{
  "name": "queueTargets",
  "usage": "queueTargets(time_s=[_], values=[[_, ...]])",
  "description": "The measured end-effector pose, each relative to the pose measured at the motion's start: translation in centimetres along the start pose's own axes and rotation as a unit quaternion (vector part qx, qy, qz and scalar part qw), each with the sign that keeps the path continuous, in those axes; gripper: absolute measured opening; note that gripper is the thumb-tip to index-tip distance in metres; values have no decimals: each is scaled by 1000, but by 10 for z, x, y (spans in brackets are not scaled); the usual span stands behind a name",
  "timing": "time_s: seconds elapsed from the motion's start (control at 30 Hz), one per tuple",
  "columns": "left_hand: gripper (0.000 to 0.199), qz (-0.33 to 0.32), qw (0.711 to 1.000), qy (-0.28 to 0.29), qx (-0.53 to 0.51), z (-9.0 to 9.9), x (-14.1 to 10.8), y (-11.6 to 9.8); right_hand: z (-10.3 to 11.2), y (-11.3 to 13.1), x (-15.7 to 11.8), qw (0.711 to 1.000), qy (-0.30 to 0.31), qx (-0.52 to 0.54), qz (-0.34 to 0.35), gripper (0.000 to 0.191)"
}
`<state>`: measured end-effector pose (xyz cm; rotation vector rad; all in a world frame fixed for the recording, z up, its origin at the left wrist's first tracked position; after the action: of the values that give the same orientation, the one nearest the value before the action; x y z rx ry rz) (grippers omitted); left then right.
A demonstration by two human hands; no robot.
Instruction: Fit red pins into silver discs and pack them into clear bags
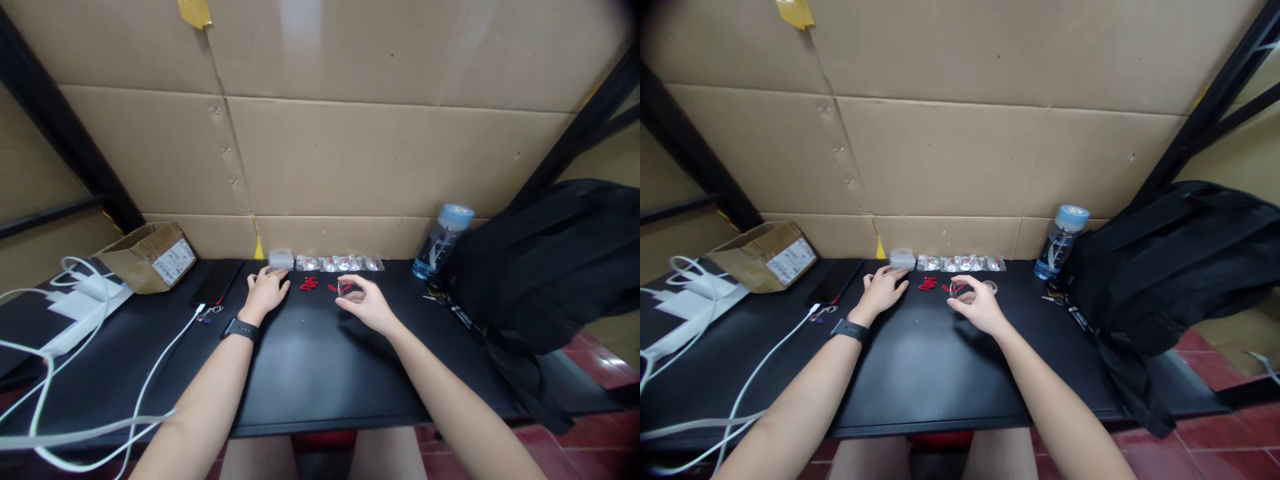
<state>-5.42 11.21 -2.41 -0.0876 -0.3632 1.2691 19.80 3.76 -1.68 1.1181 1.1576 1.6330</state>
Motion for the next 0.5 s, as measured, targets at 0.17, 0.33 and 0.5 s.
queueTargets(time_s=[0.17, 0.33, 0.5], values=[[39, 26, 992, -119, -19, 35, -6, -2, 1, 2, 0, 1000, -2, 8, -2, 51], [38, -39, 983, -164, -73, 61, -17, -28, 16, 8, 0, 999, -34, 5, 15, 49], [39, -279, 949, 38, -143, 21, -40, -121, 39, 14, 0, 997, -76, 0, 29, 52]])
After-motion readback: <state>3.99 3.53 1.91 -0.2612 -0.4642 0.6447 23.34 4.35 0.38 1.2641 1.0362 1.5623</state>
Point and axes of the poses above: each hand's wrist, its own x-axis towards the middle knuckle, its own z-axis out of the back of the hand, y = z × x, the point moved 9 cm from there along x, towards the middle knuckle, and after that the axes turned 6 degrees about y, right-handed, at the moved point
